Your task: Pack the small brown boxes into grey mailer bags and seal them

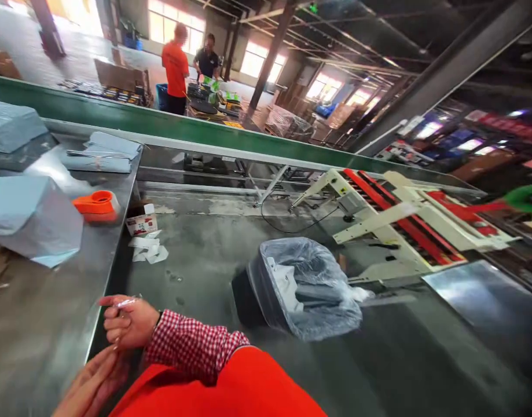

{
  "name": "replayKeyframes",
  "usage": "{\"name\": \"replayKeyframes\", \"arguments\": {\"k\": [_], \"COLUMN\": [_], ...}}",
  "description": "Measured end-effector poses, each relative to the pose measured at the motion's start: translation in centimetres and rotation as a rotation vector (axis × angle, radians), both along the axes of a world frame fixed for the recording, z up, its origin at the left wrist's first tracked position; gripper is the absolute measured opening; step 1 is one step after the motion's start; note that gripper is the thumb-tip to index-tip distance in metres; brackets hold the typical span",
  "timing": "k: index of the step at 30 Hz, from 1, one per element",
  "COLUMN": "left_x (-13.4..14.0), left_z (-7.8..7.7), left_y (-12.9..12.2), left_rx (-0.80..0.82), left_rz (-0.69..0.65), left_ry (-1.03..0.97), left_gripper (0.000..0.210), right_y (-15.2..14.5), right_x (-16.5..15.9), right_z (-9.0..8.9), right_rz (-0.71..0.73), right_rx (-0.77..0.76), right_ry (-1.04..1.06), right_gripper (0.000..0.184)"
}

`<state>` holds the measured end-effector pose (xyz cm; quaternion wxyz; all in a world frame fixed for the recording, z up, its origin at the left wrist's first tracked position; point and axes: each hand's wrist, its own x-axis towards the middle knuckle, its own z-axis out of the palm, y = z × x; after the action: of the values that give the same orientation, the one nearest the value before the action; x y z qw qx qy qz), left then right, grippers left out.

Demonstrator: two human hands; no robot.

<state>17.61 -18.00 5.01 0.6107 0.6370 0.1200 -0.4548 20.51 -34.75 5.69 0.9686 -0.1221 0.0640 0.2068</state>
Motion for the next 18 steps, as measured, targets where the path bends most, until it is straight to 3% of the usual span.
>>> {"name": "replayKeyframes", "arguments": {"k": [3,7,11,13,15,18], "left_x": [-3.7,-7.5,-9.4,-9.5,-9.7,-10.3], "left_z": [1.2,1.4,1.3,1.2,1.1,1.1], "left_y": [-1.6,-2.8,-2.8,-2.7,-3.4,-6.3], "left_rx": [-0.144,-0.245,-0.204,-0.095,0.071,0.204], "left_rz": [0.015,-0.046,-0.143,-0.191,-0.178,-0.190], "left_ry": [0.136,0.058,-0.081,-0.264,-0.458,-0.704], "left_gripper": [0.070,0.046,0.049,0.050,0.047,0.029], "right_y": [-0.6,-0.3,-0.6,-1.4,-2.7,-5.8], "right_x": [-4.9,-9.3,-11.9,-13.0,-13.9,-15.3], "right_z": [0.6,0.5,0.8,1.2,1.3,0.7], "right_rz": [-0.123,-0.216,-0.166,-0.144,-0.187,-0.153], "right_rx": [-0.042,-0.042,0.056,0.037,-0.090,-0.573], "right_ry": [0.061,0.137,0.167,0.139,0.094,-0.017], "right_gripper": [0.026,0.024,0.009,0.020,0.037,0.060]}}
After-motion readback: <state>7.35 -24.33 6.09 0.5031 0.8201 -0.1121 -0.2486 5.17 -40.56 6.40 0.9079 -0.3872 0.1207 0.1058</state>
